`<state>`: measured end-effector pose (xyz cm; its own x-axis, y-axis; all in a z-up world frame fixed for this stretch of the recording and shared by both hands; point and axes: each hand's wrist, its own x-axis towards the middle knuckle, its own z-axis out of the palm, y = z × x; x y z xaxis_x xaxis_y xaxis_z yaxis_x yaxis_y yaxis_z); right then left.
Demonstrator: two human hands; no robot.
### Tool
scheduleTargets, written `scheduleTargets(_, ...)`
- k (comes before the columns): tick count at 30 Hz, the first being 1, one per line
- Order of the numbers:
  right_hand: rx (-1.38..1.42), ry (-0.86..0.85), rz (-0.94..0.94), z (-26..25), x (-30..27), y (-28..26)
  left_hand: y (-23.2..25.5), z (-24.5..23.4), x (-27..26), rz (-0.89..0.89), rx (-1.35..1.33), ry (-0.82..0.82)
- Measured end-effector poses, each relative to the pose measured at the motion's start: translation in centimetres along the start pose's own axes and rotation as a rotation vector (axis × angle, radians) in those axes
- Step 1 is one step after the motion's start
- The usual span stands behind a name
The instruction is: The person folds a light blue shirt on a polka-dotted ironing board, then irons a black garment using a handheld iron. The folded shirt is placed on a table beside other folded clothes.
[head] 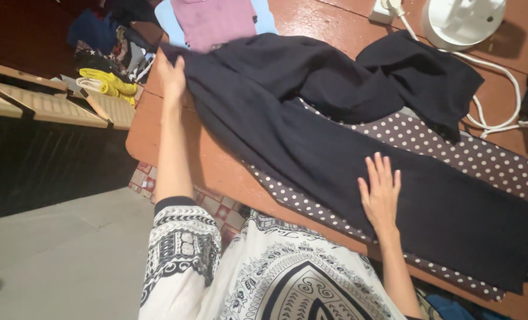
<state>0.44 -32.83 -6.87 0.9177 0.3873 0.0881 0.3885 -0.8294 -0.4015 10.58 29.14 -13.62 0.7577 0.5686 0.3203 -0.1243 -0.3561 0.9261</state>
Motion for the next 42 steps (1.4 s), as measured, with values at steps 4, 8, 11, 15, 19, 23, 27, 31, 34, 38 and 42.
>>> scheduleTargets(4, 0.033, 0.039, 0.068, 0.0, 0.9, 0.4, 9.1, -1.6, 0.4, -0.150, -0.730, 0.030)
scheduleTargets(8, 0.064, 0.037, 0.068, -0.1, 1.5, 1.2, 19.4, -4.1, -5.2, -0.132, -0.857, 0.304)
scheduleTargets(11, 0.015, 0.009, 0.055, -0.3, 0.9, 1.6, 19.5, -6.4, -10.8, -0.184, -0.771, 0.438)
scheduleTargets(15, -0.033, -0.014, 0.030, -1.1, -0.6, 1.9, 10.3, -8.6, -15.9, -0.814, -0.228, 0.488)
scheduleTargets(19, -0.004, 0.044, 0.072, -2.5, -0.5, 1.9, 4.5, -7.7, -19.0, -0.590, 0.359, 0.492)
scheduleTargets(23, 0.079, 0.256, 0.145, -4.1, 2.7, 4.7, 11.6, -1.1, -17.2, -0.055, 1.100, 0.302)
scheduleTargets(27, 0.134, 0.378, 0.318, -3.3, 9.1, 12.2, 21.0, 6.7, -15.9, 0.204, 0.617, -0.258)
scheduleTargets(31, 0.138, 0.319, 0.519, -0.5, 15.5, 19.9, 22.5, 11.9, -15.5, 0.368, 0.670, -0.539)
scheduleTargets(34, 0.049, 0.320, 0.476, -0.1, 17.3, 20.8, 22.2, 13.1, -14.5, 0.350, 0.733, -0.576)
scheduleTargets(38, 0.084, 0.534, 0.335, -4.6, 17.6, 21.2, 24.1, 11.5, -12.8, 0.295, 0.617, -0.414)
scheduleTargets(42, 0.238, 0.785, 0.190, -14.4, 10.3, 22.9, 26.2, 8.1, -12.2, 0.363, 0.680, -0.206)
